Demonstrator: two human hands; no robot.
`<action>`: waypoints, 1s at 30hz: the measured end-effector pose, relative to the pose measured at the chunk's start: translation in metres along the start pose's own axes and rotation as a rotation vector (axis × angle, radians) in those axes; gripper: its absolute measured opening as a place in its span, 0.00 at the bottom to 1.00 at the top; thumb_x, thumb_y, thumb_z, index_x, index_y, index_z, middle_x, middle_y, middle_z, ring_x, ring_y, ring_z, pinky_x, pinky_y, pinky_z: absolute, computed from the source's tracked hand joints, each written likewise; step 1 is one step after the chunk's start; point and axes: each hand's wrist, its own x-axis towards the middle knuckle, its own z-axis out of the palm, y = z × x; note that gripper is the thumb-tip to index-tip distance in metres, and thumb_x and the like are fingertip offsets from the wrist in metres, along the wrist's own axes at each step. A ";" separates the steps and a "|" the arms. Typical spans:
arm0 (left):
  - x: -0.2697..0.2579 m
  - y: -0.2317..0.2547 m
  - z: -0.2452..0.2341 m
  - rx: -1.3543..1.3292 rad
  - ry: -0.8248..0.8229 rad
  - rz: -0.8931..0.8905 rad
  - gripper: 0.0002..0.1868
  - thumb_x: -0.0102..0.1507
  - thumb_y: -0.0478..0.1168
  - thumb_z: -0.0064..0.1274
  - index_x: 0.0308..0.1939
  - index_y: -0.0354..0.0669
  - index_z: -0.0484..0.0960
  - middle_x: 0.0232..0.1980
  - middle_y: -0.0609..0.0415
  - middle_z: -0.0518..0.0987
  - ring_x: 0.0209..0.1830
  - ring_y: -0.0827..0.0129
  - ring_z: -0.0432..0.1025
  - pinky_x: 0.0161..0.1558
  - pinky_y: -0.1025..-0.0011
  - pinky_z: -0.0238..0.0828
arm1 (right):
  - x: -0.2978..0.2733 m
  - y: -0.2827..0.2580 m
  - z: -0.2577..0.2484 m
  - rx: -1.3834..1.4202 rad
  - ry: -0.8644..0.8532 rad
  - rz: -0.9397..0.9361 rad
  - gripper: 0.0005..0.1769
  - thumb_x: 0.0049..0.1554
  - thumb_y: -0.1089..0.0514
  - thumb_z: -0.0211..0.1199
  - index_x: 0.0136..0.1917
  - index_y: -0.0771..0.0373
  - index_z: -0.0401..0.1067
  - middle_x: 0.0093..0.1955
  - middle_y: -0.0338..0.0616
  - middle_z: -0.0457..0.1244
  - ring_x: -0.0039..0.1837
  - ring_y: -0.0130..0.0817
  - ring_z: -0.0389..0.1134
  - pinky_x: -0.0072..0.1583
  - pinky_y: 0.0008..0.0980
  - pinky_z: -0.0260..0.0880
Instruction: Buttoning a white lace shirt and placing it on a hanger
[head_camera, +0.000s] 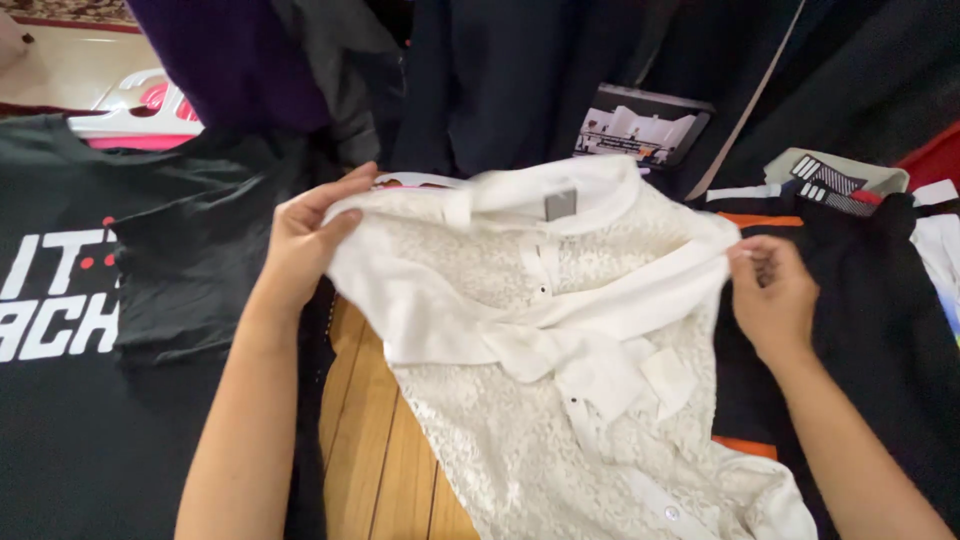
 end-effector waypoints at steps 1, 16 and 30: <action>0.005 -0.027 -0.003 -0.001 -0.002 -0.003 0.22 0.61 0.25 0.53 0.59 0.38 0.82 0.68 0.40 0.76 0.68 0.57 0.72 0.68 0.65 0.66 | -0.003 0.004 0.005 -0.002 -0.001 0.003 0.09 0.66 0.72 0.63 0.58 0.65 0.73 0.50 0.51 0.70 0.50 0.42 0.71 0.54 0.36 0.70; -0.112 -0.073 0.102 0.995 -0.494 0.392 0.44 0.59 0.68 0.56 0.69 0.43 0.72 0.69 0.45 0.73 0.63 0.55 0.71 0.59 0.59 0.66 | -0.075 -0.148 0.017 -0.173 -0.934 -0.023 0.34 0.55 0.46 0.68 0.71 0.61 0.67 0.66 0.63 0.64 0.63 0.60 0.70 0.63 0.58 0.72; -0.093 -0.031 0.084 0.633 -0.380 0.106 0.25 0.67 0.51 0.52 0.63 0.42 0.73 0.71 0.43 0.71 0.69 0.50 0.69 0.67 0.54 0.65 | -0.041 -0.084 -0.033 0.154 -0.590 0.243 0.10 0.56 0.60 0.70 0.53 0.56 0.78 0.52 0.34 0.70 0.50 0.22 0.66 0.55 0.21 0.63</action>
